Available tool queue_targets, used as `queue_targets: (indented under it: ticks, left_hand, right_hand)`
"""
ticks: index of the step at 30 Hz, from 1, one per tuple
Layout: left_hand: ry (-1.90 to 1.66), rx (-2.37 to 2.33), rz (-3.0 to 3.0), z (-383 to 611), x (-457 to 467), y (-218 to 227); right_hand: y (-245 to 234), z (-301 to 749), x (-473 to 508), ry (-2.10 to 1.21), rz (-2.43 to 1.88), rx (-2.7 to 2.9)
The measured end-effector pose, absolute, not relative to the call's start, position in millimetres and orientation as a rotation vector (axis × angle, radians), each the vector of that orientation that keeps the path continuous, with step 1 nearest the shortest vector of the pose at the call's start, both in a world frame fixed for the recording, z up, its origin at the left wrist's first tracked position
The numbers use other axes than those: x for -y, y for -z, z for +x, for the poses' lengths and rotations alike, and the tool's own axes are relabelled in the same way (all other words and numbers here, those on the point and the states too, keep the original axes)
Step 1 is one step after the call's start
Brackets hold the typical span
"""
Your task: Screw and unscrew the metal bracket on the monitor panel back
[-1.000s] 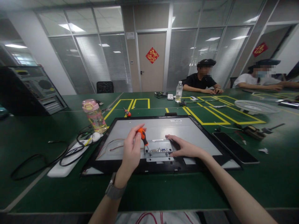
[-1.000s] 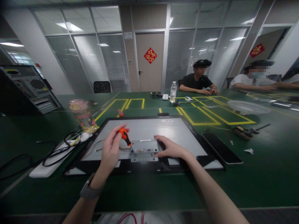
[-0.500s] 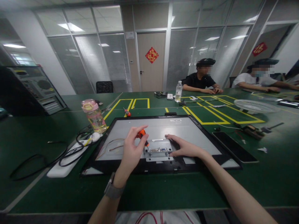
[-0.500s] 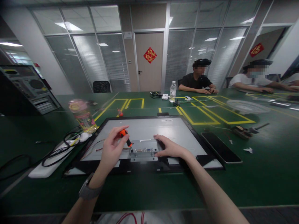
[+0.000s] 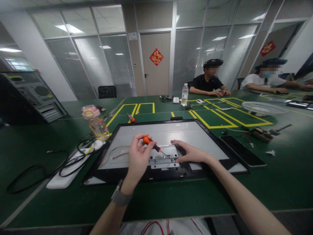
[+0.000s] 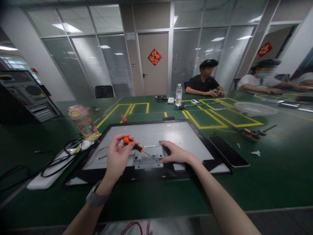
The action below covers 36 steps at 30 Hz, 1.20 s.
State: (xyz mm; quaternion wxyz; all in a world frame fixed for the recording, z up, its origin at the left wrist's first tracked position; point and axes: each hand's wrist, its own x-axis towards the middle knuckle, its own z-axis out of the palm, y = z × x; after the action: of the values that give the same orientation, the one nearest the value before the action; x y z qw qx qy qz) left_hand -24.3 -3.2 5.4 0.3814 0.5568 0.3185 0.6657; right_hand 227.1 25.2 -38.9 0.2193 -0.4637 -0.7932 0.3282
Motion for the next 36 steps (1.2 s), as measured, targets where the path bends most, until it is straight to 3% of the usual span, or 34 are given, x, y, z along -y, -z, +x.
queue_targets:
  ticks: [30,36]
  left_hand:
    - [-1.663,-0.866,1.605,-17,4,10]
    - [-1.480,-0.851,1.802,-12,-1,-1]
  right_hand:
    - [40,226,-25,-0.920,-1.238,2.188]
    - [40,224,-24,-0.721,-1.265,2.214]
